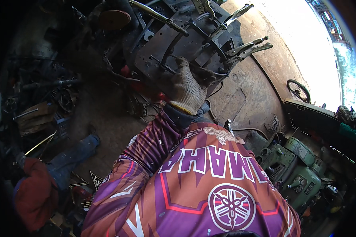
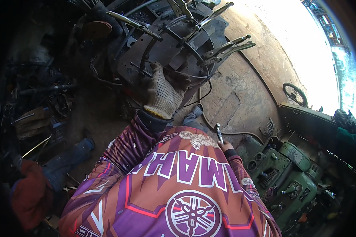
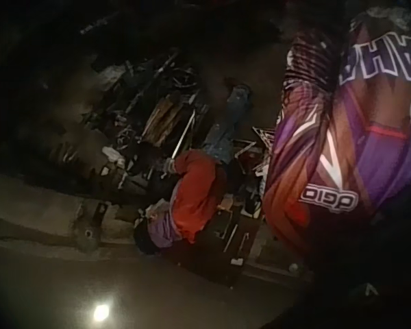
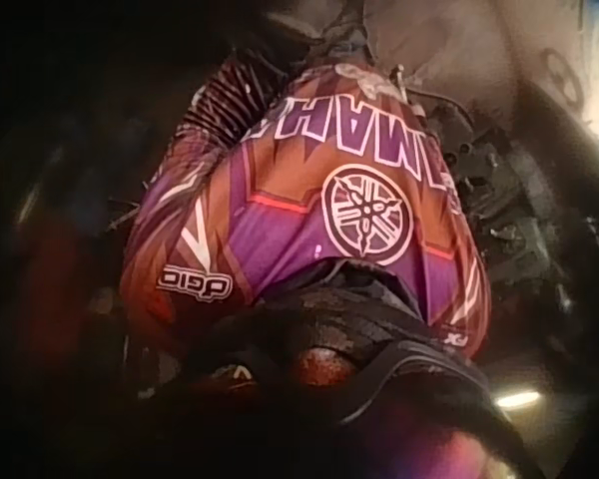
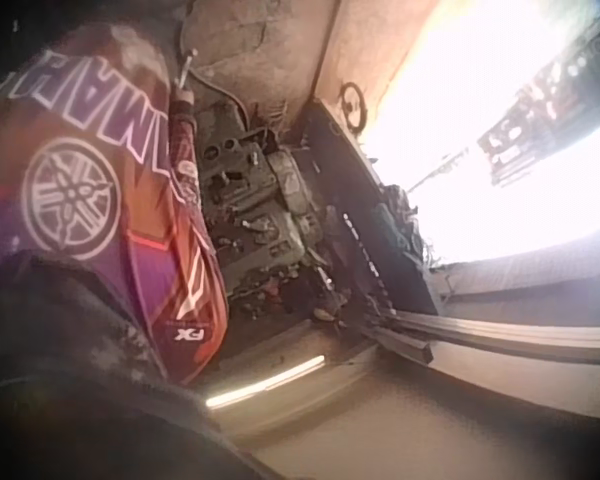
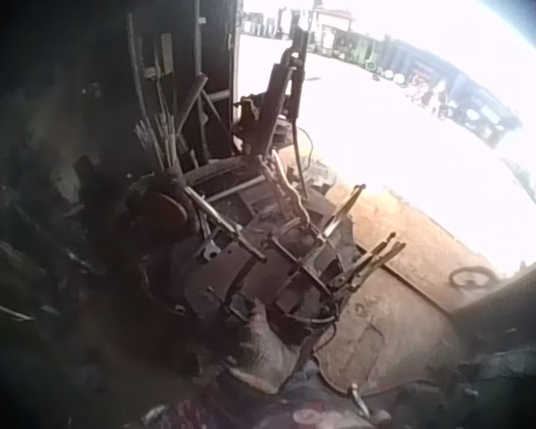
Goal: The person positions a metal rod onto a metal frame held in a jig, welds the rod with a welding electrode, grinds the metal with an angle grinder, and taps it with a hammer.
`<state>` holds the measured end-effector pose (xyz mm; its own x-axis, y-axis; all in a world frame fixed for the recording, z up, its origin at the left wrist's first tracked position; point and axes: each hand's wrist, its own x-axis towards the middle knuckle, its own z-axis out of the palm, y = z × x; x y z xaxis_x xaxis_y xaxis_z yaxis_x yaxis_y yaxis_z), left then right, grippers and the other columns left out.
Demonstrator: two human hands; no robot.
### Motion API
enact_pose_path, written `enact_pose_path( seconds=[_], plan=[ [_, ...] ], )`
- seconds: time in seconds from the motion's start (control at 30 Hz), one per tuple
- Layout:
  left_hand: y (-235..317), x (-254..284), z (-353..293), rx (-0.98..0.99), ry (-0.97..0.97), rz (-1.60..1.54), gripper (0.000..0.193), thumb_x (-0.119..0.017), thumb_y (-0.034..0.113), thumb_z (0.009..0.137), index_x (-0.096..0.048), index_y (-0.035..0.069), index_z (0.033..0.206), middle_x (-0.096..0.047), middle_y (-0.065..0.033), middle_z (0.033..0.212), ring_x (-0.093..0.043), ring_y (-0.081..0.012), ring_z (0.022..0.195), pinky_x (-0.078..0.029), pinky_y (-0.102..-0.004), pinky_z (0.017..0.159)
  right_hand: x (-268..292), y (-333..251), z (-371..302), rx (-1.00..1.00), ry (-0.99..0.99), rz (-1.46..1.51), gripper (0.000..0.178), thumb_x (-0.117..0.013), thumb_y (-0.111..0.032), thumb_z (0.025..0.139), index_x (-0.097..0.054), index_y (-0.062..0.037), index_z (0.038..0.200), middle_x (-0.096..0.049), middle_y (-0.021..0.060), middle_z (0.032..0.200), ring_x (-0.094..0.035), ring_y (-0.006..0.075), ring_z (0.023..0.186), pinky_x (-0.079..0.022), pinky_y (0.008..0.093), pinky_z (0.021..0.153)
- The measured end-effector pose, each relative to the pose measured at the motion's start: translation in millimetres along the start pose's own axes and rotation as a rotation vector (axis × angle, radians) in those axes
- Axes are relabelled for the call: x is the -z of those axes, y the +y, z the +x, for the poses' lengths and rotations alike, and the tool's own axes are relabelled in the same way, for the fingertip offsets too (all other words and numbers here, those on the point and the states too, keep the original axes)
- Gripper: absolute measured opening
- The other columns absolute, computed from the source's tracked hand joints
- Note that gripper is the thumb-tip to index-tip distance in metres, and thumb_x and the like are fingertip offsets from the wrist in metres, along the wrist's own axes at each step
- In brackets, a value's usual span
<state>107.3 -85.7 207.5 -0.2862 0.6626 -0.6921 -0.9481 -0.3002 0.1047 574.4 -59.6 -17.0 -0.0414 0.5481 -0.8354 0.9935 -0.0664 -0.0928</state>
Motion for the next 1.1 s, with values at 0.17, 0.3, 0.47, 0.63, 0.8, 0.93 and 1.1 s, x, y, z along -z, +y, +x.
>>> enact_pose_path(
  seconds=[0.17, 0.3, 0.47, 0.63, 0.8, 0.93, 1.1],
  plan=[
    [0.6, -1.6, 1.1, -0.084, -0.136, -0.012, 0.054, -0.038, 0.055, 0.097, -0.056, 0.009, 0.12, -0.064, -0.0151, 0.111, -0.063, -0.0308, 0.101, -0.052, -0.0494, 0.09, 9.5, -7.8, -1.8, 0.023, 0.022, -0.041, 0.064, -0.057, -0.058, 0.084, -0.068, 0.0004, 0.107, -0.067, 0.0249, 0.098, -0.064, 0.0388, 0.098, -0.048, 0.0429, 0.085],
    [-5.0, -5.9, 2.4, -0.039, -0.341, -0.143, 0.057, -0.033, 0.054, 0.099, -0.051, 0.009, 0.13, -0.058, -0.0182, 0.125, -0.055, -0.035, 0.116, -0.044, -0.0539, 0.101, 18.6, -5.5, -8.6, 0.021, 0.057, -0.052, 0.061, -0.056, -0.055, 0.085, -0.067, 0.0013, 0.105, -0.068, 0.0243, 0.094, -0.065, 0.0384, 0.093, -0.049, 0.0434, 0.081],
    [-8.3, 0.5, 8.3, -0.053, -0.549, -0.176, 0.066, -0.039, 0.056, 0.096, -0.046, 0.003, 0.135, -0.053, -0.0203, 0.132, -0.052, -0.0352, 0.122, -0.042, -0.0482, 0.105, 44.4, -38.3, -39.1, 0.061, 0.037, 0.083, 0.051, -0.061, -0.048, 0.087, -0.067, 0.0001, 0.101, -0.068, 0.0165, 0.082, -0.066, 0.028, 0.072, -0.05, 0.0391, 0.065],
    [-8.0, -6.7, 0.7, -0.028, -0.383, -0.177, 0.064, -0.039, 0.057, 0.096, -0.048, 0.004, 0.13, -0.051, -0.022, 0.133, -0.051, -0.0373, 0.122, -0.04, -0.0529, 0.105, 46.3, -38.1, -47.9, -0.045, 0.0, 0.157, 0.047, -0.064, -0.044, 0.086, -0.066, -0.0009, 0.103, -0.066, 0.0106, 0.075, -0.062, 0.0205, 0.062, -0.047, 0.0353, 0.057],
    [-7.3, -5.2, -1.5, 0.01, -0.265, -0.182, 0.058, -0.042, 0.056, 0.095, -0.051, 0.005, 0.122, -0.053, -0.0228, 0.128, -0.051, -0.0381, 0.121, -0.039, -0.0572, 0.106, 30.3, -11.4, -31.2, -0.032, -0.004, 0.171, 0.044, -0.065, -0.042, 0.087, -0.066, -0.0011, 0.102, -0.063, 0.0085, 0.071, -0.06, 0.0194, 0.06, -0.047, 0.035, 0.055],
    [-2.7, -0.1, -8.2, -0.031, -0.156, 0.019, 0.053, -0.044, 0.053, 0.096, -0.059, 0.005, 0.115, -0.061, -0.0143, 0.114, -0.059, -0.0261, 0.105, -0.048, -0.0424, 0.095, 32.5, -28.0, -38.9, -0.027, -0.044, 0.214, 0.044, -0.064, -0.043, 0.087, -0.065, -0.0001, 0.098, -0.063, 0.0086, 0.07, -0.06, 0.0191, 0.059, -0.047, 0.0349, 0.055],
    [-15.2, 37.9, -15.8, -0.223, -0.165, 0.678, 0.034, -0.052, 0.032, 0.098, -0.062, 0.002, 0.109, -0.067, -0.0077, 0.096, -0.064, -0.0196, 0.089, -0.051, -0.0338, 0.084, 41.8, -57.0, -60.6, -0.046, 0.008, 0.176, 0.046, -0.064, -0.044, 0.088, -0.065, 0.0005, 0.098, -0.063, 0.0085, 0.069, -0.059, 0.0186, 0.056, -0.047, 0.0343, 0.052]
  ],
)
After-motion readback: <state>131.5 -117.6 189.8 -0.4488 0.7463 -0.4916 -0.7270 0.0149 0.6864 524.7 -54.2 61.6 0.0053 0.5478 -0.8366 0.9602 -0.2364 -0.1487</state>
